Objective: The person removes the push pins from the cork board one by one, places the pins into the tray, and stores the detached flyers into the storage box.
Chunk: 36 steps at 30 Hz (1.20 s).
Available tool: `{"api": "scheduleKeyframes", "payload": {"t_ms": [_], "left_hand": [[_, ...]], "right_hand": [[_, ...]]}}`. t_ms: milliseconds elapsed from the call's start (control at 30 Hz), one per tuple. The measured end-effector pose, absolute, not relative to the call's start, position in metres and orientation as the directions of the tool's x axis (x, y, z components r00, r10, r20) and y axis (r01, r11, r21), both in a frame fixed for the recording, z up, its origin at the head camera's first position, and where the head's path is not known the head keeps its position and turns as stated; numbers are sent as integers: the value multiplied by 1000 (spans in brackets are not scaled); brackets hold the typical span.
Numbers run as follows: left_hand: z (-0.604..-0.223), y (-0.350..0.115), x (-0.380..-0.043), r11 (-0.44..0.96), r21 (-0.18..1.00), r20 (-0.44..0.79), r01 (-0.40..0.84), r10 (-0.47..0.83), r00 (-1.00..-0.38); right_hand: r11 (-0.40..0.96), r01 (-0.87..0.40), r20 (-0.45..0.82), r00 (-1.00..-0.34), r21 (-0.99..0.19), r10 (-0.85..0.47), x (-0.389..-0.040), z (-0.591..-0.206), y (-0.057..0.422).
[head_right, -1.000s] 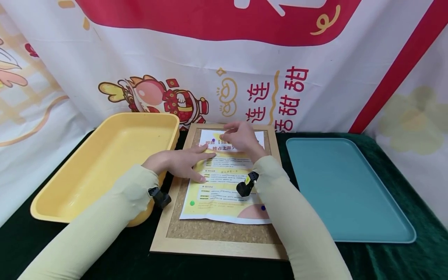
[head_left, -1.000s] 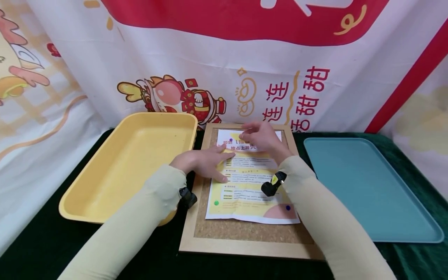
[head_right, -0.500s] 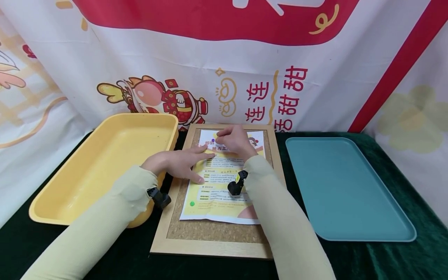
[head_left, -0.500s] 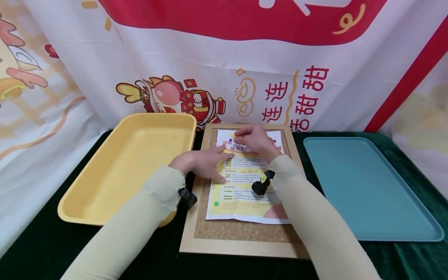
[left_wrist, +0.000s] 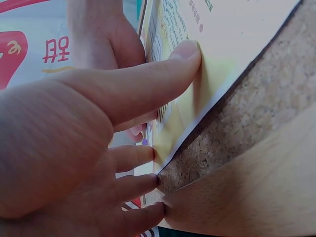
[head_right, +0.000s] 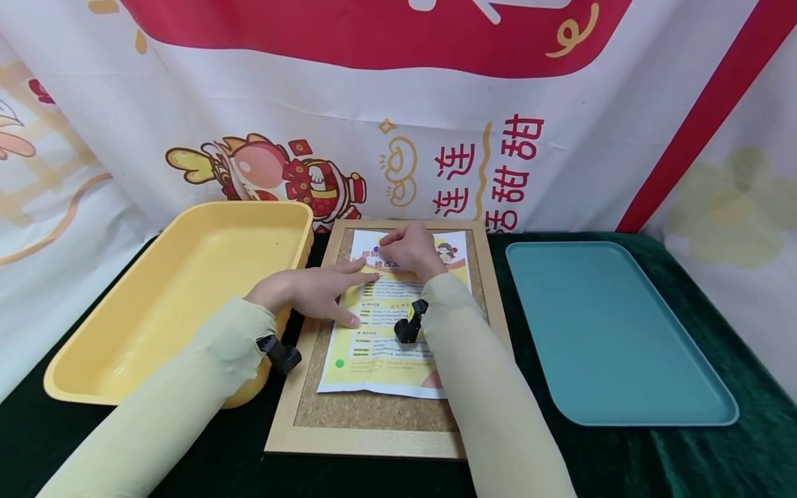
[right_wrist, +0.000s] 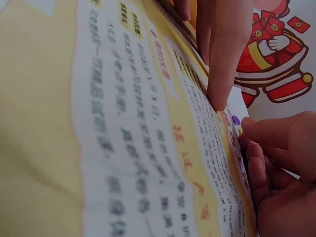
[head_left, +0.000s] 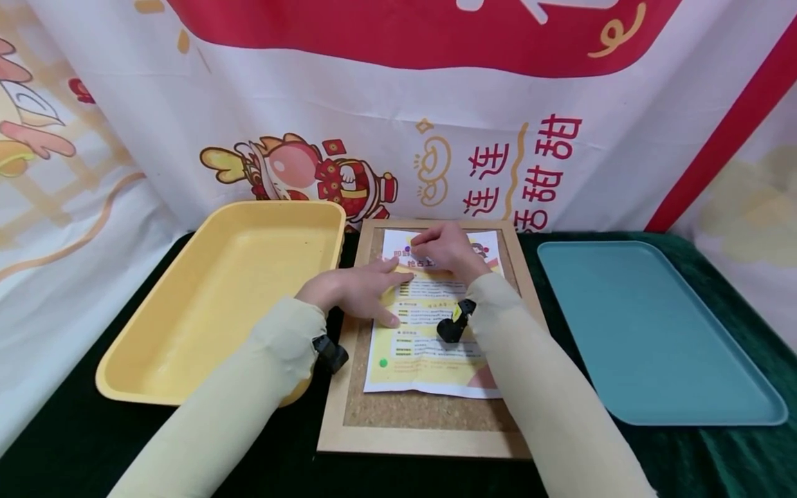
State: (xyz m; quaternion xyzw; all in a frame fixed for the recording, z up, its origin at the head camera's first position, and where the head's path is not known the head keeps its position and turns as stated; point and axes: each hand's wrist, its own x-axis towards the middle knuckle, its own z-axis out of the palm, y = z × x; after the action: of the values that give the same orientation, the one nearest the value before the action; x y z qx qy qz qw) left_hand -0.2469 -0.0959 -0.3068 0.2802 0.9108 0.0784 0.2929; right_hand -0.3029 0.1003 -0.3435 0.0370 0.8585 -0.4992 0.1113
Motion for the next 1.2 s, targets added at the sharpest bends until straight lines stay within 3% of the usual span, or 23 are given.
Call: {"api": "scheduleKeyframes", "payload": {"t_ms": [1200], "left_hand": [[-306,-100,-247,811,317,-475,491,584,-658]], "right_hand": [[591,182,-175,-982,-786,70,-305,-346,82]]}}
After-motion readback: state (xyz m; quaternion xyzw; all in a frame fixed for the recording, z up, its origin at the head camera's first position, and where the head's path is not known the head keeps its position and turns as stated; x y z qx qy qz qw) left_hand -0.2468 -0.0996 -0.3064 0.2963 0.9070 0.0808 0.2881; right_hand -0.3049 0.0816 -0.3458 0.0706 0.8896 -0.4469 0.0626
